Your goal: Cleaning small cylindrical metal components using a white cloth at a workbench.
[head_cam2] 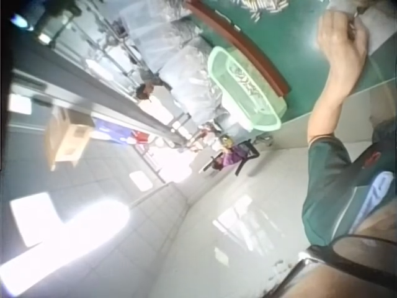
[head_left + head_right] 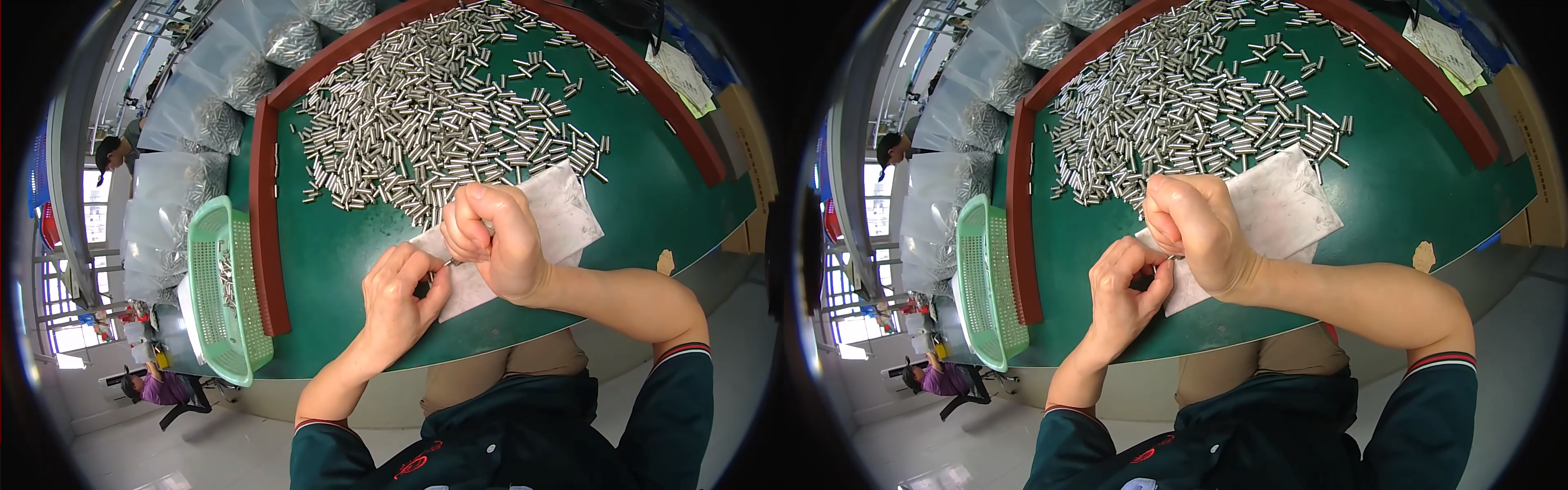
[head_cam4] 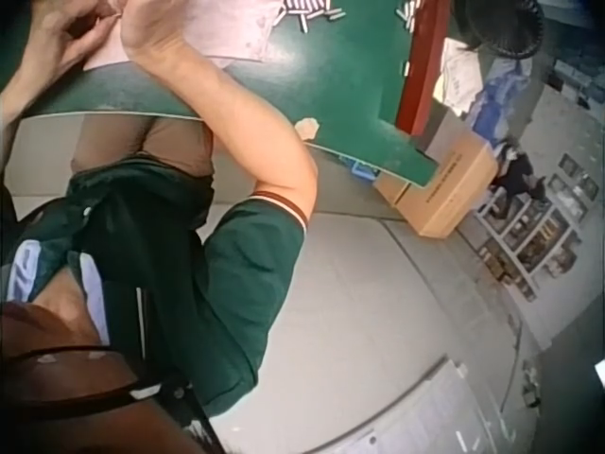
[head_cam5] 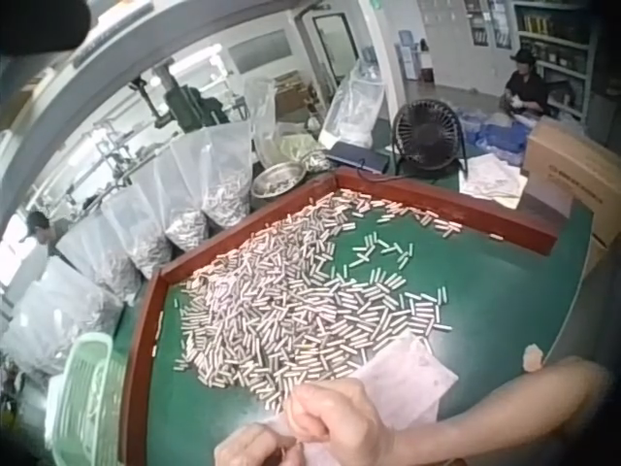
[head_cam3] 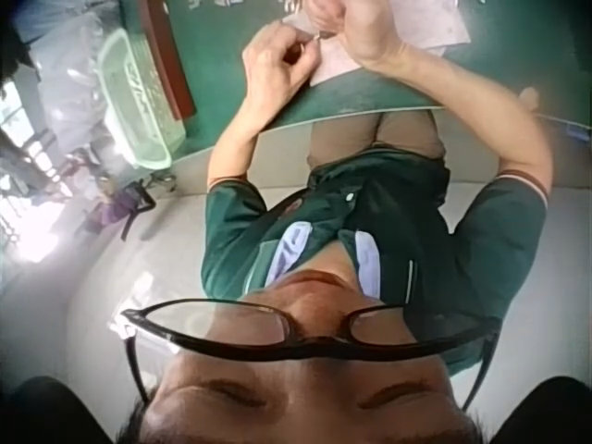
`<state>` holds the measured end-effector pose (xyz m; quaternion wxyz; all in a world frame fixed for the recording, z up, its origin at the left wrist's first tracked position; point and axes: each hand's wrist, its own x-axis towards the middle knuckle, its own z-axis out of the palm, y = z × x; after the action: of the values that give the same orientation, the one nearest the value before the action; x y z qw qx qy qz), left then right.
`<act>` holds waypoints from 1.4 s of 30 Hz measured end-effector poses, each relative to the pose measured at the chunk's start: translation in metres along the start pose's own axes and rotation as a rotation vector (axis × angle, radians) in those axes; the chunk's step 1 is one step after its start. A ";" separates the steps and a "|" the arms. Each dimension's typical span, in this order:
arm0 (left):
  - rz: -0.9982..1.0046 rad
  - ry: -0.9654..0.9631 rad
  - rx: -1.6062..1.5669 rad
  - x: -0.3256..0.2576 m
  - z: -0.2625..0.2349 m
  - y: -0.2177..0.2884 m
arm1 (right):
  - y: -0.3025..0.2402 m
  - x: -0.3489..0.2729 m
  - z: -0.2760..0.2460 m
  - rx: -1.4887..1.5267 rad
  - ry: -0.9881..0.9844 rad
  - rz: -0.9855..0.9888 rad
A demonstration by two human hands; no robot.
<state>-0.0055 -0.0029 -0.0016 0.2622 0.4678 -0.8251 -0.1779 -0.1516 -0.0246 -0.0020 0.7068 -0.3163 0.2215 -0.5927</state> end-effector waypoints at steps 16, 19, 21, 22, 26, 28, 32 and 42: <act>-0.003 -0.021 -0.067 -0.002 0.000 -0.004 | 0.001 -0.006 0.005 -0.126 -0.087 -0.045; 0.003 -0.036 -0.058 -0.003 -0.002 -0.006 | 0.003 -0.007 0.007 -0.174 -0.084 -0.075; 0.002 -0.039 -0.054 -0.003 -0.002 -0.005 | 0.004 -0.007 0.005 -0.196 -0.098 -0.076; 0.005 -0.021 -0.067 -0.002 -0.001 -0.005 | 0.005 -0.007 0.004 -0.218 -0.103 -0.083; 0.006 -0.002 -0.074 -0.001 0.000 -0.006 | 0.008 -0.007 0.010 -0.325 -0.085 -0.120; 0.007 0.007 -0.063 0.000 -0.001 -0.005 | 0.006 -0.004 0.012 -0.361 -0.070 -0.161; 0.014 0.006 -0.066 0.002 -0.003 -0.002 | 0.003 -0.004 0.012 -0.249 -0.051 -0.129; -0.674 -0.215 -1.517 0.001 -0.026 -0.021 | 0.001 -0.004 0.003 -0.125 -0.070 -0.051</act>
<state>0.0236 -0.0159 0.0077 0.3584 0.3666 -0.3181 -0.7975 -0.1496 -0.0197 -0.0009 0.6777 -0.3859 0.2251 -0.5841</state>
